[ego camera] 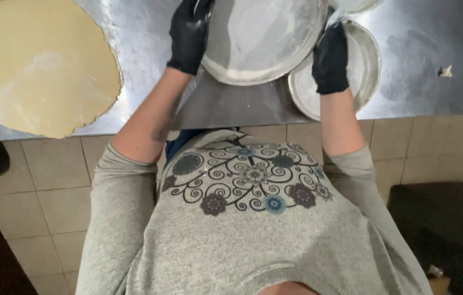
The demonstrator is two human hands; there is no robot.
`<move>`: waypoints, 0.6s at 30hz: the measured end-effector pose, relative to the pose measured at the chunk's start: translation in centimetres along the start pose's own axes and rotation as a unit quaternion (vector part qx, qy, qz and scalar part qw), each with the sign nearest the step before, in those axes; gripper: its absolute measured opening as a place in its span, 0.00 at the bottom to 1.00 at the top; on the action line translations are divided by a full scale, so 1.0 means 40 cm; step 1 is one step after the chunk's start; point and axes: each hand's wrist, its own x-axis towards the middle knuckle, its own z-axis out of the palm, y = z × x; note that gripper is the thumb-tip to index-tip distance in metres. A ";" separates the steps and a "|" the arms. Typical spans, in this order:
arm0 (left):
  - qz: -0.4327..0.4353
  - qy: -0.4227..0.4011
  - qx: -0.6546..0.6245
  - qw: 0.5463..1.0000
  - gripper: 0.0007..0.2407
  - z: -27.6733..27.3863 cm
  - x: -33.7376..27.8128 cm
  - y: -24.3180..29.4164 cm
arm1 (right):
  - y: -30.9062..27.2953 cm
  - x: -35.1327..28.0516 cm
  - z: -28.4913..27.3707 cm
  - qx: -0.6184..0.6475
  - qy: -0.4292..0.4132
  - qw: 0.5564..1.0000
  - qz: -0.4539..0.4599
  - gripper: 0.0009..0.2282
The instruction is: Greasing and flouring several cake pans, and then placing rolled-out dough into one of the pans.
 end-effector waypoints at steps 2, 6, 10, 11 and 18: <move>-0.045 -0.106 0.156 0.981 0.07 0.050 0.071 0.071 | -0.132 0.017 0.041 -0.062 0.020 0.998 0.019 0.20; 0.058 -0.241 0.300 0.921 0.09 0.203 0.115 0.103 | -0.258 -0.033 -0.004 -0.109 -0.004 0.993 -0.033 0.20; 0.139 -0.246 -0.028 0.959 0.15 0.323 0.081 0.261 | -0.352 -0.107 -0.011 -0.004 0.059 0.985 -0.162 0.23; 0.121 -0.213 -0.184 0.952 0.25 0.353 0.060 0.299 | -0.376 -0.125 0.033 0.036 0.043 0.981 -0.188 0.24; 0.035 0.006 -0.080 0.996 0.13 0.517 0.022 0.108 | -0.311 -0.235 -0.185 0.019 0.128 0.986 -0.104 0.27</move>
